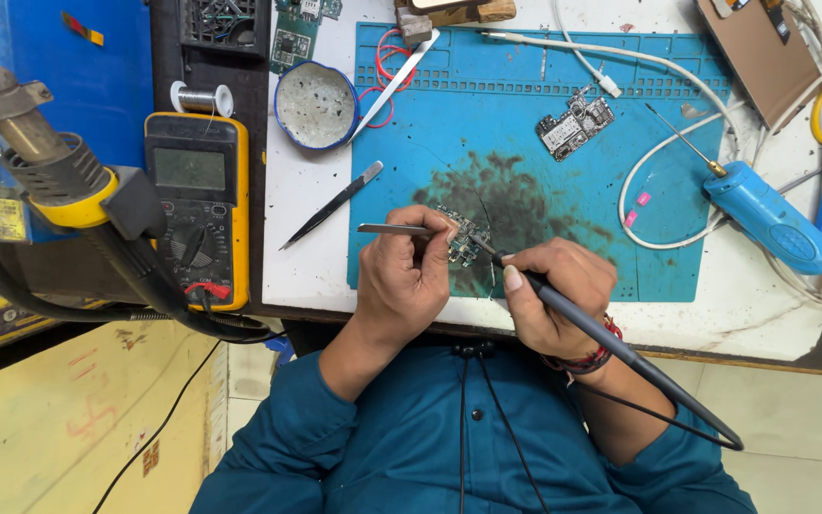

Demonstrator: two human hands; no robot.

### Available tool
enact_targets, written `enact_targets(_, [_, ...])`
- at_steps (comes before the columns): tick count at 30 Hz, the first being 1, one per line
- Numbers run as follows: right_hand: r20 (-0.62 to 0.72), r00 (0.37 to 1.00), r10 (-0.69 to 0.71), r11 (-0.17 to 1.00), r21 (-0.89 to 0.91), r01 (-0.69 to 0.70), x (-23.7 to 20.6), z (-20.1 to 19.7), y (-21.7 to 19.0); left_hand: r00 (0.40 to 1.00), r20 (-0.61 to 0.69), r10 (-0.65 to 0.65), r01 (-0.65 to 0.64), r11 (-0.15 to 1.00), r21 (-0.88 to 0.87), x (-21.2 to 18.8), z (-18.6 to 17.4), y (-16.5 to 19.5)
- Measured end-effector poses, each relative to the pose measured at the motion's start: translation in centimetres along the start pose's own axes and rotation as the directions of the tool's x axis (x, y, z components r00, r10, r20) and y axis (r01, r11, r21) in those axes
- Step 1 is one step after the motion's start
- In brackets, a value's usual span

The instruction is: The person solders a small phone motherboard laid on a blue silicone mat, holding the board with tweezers in one hand while applying a soldering iron with the other. They reposition the board, touch components on it, and briefly reach toward the upper workbench for supplies before resuming soldering.

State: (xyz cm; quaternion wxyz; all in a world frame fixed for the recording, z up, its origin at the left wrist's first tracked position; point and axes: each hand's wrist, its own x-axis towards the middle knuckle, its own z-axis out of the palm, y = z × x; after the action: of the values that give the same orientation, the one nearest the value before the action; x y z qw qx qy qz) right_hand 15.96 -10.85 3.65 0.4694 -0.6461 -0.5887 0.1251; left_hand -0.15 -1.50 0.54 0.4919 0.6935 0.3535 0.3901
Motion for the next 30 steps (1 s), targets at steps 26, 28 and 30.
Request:
enact_targets(26, [0.015,1.0,-0.005,1.0,0.009,0.004,0.13,-0.06,-0.04,1.0,0.001,0.004,-0.004,1.0,-0.011,0.02,0.0,-0.03])
enact_targets(28, [0.015,1.0,0.0,1.0,0.009,-0.001,0.11,-0.1,0.0,0.999,0.001,-0.033,0.033,0.999,-0.01,0.01,0.03,0.0])
enact_targets(30, [0.019,1.0,0.008,1.0,0.009,-0.008,0.08,-0.08,0.04,1.0,-0.001,0.001,-0.001,1.0,-0.007,0.01,0.03,-0.01])
